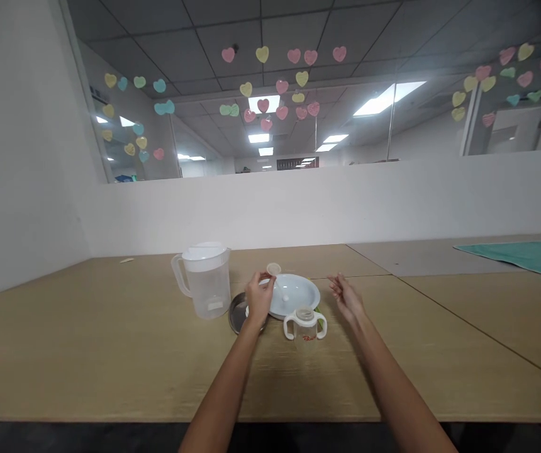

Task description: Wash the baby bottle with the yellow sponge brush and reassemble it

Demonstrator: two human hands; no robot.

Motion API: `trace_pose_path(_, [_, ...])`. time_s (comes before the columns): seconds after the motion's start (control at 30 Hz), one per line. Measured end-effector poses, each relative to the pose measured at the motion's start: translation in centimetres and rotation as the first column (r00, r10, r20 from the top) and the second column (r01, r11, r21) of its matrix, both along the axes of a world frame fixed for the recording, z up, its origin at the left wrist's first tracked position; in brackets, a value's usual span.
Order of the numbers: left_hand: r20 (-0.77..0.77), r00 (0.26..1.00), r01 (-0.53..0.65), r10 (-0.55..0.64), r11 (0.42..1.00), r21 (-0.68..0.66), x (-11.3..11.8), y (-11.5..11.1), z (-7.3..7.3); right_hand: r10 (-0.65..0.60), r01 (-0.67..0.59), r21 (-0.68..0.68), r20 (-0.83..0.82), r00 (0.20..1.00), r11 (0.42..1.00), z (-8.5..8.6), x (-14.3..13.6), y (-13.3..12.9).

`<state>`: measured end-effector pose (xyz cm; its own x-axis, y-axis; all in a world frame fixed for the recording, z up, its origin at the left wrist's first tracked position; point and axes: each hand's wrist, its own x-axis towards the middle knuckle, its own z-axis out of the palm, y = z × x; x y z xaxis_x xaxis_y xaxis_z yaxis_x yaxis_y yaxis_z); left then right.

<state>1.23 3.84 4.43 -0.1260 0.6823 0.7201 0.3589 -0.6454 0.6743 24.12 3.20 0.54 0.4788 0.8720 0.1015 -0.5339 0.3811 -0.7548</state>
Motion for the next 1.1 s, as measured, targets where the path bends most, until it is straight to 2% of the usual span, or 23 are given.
trace_pose_path(0.13, [-0.012, 0.984, 0.177, -0.178, 0.983, -0.039, 0.7, 0.2, -1.6, 0.037, -0.039, -0.013, -0.086, 0.996, 0.999, 0.1, 0.6, 0.2])
trace_pose_path(0.27, [-0.071, 0.963, 0.256, -0.258, 0.966, -0.044, 0.5, 0.4, -2.5, 0.071, -0.074, -0.032, -0.08, 0.994, 0.997, 0.1, 0.6, 0.4])
trace_pose_path(0.47, [-0.196, 0.966, 0.172, -0.168, 0.985, -0.001, 0.5, 0.3, -3.3, 0.091, -0.092, 0.026, 0.036, 0.995, 0.995, 0.3, 0.0, 0.2])
trace_pose_path(0.6, [-0.228, 0.968, 0.114, -0.105, 0.993, 0.029, 0.5, 0.0, -3.5, -0.034, 0.028, 0.11, 0.049, 0.998, 0.993, 0.3, -0.4, 0.1])
trace_pose_path(0.77, [-0.273, 0.961, 0.047, -0.039, 0.999, 0.025, 0.5, -0.1, -3.5, -0.168, 0.159, 0.121, 0.07, 0.983, 0.98, 0.4, -0.9, 0.0])
trace_pose_path(0.97, [-0.343, 0.939, 0.043, -0.025, 0.998, 0.047, 0.5, -0.2, -3.7, -0.098, 0.075, 0.162, 0.14, 0.985, 0.984, 0.6, -1.9, -0.2])
trace_pose_path(1.1, [-0.367, 0.93, 0.048, -0.024, 0.997, 0.056, 0.5, -0.2, -3.8, -0.145, 0.126, 0.174, 0.103, 0.984, 0.977, 0.7, -1.7, -0.3])
